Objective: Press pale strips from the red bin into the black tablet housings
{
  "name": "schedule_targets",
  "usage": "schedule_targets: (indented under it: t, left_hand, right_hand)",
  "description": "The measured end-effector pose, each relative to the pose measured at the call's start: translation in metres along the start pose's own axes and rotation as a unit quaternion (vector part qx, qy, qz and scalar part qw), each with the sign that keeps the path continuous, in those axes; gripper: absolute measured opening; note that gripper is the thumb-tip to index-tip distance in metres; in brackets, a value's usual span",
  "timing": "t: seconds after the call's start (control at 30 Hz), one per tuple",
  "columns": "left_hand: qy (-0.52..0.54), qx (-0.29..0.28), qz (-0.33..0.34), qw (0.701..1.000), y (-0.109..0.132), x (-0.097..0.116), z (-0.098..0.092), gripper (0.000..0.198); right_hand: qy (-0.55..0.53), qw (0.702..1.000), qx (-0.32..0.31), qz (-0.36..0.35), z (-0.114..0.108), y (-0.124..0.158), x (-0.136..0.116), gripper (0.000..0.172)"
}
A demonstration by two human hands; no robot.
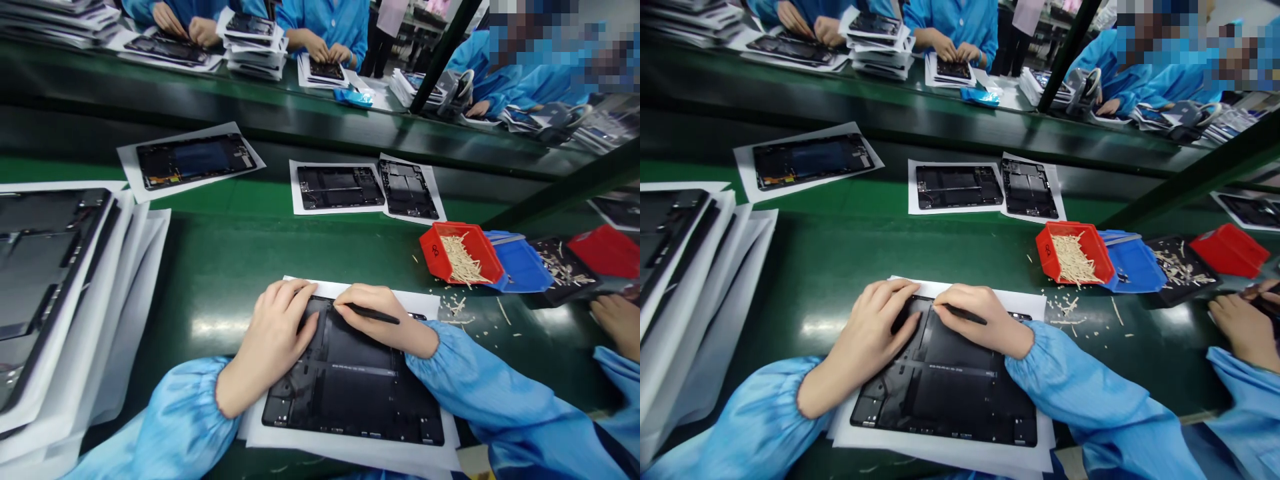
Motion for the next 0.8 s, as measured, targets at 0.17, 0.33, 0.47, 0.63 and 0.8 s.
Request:
schedule_targets:
  t: [0.17,0.33,0.47,0.63,0.8]
  left_hand:
    - [0.028,-0.029,-0.005,0.999,-0.006,-0.005,0.004,0.029]
    - [0.012,-0.032,0.002,0.999,-0.011,-0.004,0.003,0.024]
    - [-0.038,-0.035,0.035,0.998,-0.018,0.001,-0.002,0.021]
    - [-0.118,-0.049,0.114,0.985,-0.023,0.010,-0.005,0.020]
    - [-0.142,-0.076,0.143,0.977,-0.023,0.011,-0.001,0.015]
  right_hand:
    - [0.035,0.999,-0.032,-0.011,0.004,-0.006,-0.005,0.015]
    - [0.090,0.994,-0.063,-0.026,0.004,-0.006,-0.012,0.018]
    - [0.085,0.994,-0.056,-0.033,0.005,-0.005,-0.010,0.017]
    - [0.027,1.000,0.016,0.003,0.008,-0.005,0.005,0.012]
    - [0.010,0.999,0.039,0.004,0.010,-0.003,0.010,0.010]
Point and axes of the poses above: each hand's wrist, its own y-axis away from the middle knuckle, its own z-axis out of the palm, x = y × z, the point moved 6 cm from there along -y, towards the middle knuckle, and after that the axes turned 6 degrees about y, right-handed, at the moved point
